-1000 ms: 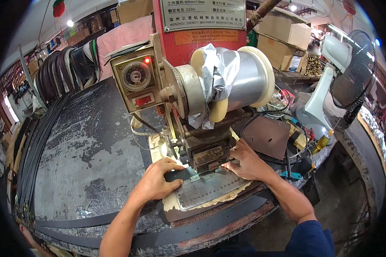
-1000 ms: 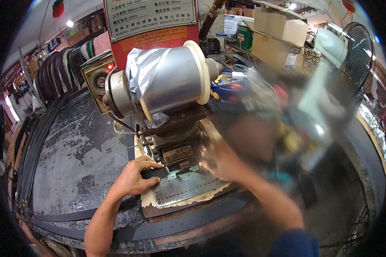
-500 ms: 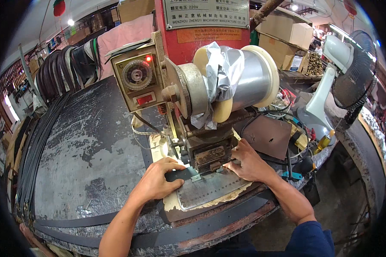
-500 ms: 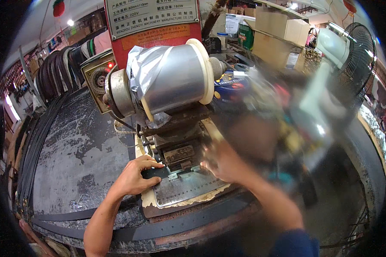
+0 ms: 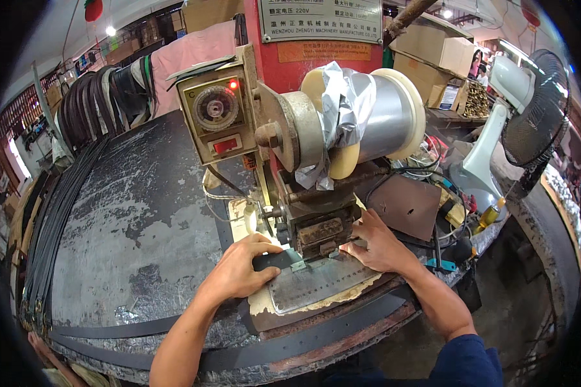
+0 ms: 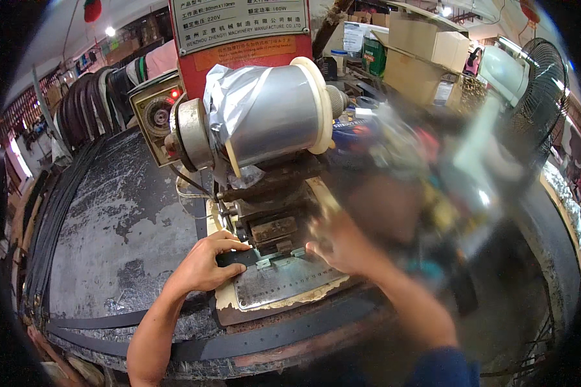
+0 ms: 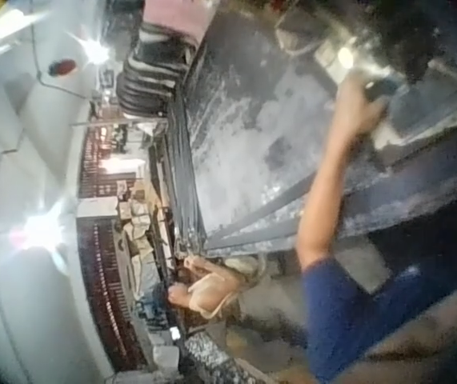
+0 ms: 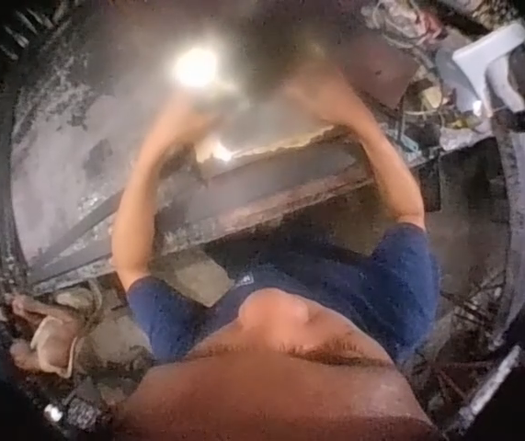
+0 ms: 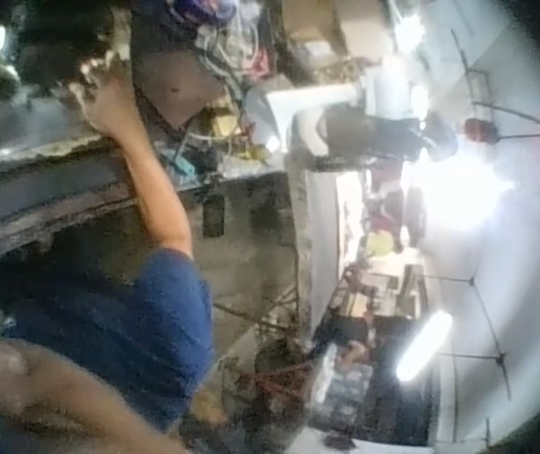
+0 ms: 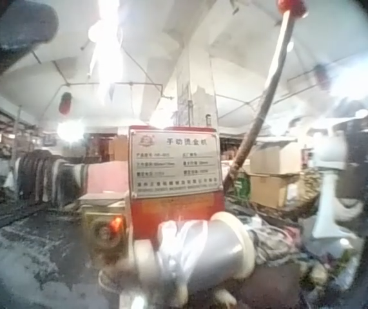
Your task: Tooling or stamping a leather belt strip using a manual press machine.
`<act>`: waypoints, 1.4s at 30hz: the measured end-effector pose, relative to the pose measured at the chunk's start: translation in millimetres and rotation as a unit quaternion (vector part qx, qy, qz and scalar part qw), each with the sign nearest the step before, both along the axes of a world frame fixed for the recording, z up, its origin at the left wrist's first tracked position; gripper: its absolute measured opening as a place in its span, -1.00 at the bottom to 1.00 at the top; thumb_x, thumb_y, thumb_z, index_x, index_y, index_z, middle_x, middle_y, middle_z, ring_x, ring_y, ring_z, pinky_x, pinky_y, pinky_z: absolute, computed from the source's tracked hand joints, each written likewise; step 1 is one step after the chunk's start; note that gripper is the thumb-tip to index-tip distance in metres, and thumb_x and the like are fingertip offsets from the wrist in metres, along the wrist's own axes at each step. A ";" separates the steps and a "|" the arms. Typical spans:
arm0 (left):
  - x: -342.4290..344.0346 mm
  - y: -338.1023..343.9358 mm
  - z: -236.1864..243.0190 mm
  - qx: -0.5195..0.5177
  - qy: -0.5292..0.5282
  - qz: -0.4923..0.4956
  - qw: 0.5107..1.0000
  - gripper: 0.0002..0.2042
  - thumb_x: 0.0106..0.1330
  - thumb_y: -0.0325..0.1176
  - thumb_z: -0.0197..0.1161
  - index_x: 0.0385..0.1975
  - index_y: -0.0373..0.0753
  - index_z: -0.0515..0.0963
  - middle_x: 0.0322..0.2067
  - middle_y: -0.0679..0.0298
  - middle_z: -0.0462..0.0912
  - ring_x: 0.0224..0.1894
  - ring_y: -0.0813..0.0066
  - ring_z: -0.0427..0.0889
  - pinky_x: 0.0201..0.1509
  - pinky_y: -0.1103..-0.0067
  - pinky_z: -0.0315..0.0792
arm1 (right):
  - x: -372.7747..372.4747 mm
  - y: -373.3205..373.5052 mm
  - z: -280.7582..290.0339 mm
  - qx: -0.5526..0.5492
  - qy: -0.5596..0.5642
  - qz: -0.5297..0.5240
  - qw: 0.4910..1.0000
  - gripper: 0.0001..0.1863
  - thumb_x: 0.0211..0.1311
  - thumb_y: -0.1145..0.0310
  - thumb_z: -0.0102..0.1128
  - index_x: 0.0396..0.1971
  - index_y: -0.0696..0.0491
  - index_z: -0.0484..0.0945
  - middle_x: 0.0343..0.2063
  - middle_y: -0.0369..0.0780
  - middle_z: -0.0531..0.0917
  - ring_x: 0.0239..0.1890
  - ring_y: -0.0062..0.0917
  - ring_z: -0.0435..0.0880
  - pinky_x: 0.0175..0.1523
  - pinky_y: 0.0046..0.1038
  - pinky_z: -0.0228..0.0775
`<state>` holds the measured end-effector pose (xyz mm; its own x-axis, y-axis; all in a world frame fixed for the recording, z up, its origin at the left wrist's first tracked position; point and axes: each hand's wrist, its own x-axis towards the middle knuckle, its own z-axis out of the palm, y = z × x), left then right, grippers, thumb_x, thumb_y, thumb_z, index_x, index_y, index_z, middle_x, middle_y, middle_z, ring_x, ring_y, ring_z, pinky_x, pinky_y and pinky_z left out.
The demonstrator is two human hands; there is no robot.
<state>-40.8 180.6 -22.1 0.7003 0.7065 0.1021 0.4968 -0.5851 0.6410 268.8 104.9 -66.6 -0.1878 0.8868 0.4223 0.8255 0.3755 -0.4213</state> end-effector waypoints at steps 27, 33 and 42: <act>0.6 -4.5 -9.5 0.087 0.031 -0.005 0.996 -0.63 0.22 -0.29 0.47 0.02 -0.24 0.72 -0.02 0.01 0.67 0.06 0.03 0.65 0.19 0.31 0.50 | 7.1 1.9 19.7 -0.129 0.052 -0.024 0.990 -0.62 0.23 0.18 0.45 -0.02 0.06 0.72 -0.02 -0.09 0.58 -0.02 -0.20 0.60 0.15 -0.26 0.46; -5.1 2.6 -7.2 0.097 0.041 -0.031 0.994 -0.67 0.32 -0.27 0.37 0.02 -0.27 0.70 0.01 -0.02 0.66 0.11 -0.04 0.61 0.22 0.30 0.47 | 30.8 -26.6 19.9 -0.069 0.096 -0.026 0.993 -0.66 0.26 0.33 0.41 0.03 0.04 0.72 -0.08 -0.17 0.59 -0.16 -0.44 0.62 -0.02 -0.42 0.50; -19.5 -10.4 34.8 -0.007 0.117 -0.034 0.992 -0.61 0.30 -0.19 0.46 0.07 -0.22 0.69 0.01 0.03 0.70 0.01 0.16 0.68 0.10 0.33 0.52 | 40.3 -74.6 19.2 0.009 0.103 -0.031 0.994 -0.71 0.26 0.41 0.40 -0.03 0.10 0.72 -0.13 -0.22 0.60 -0.17 -0.49 0.62 -0.06 -0.44 0.49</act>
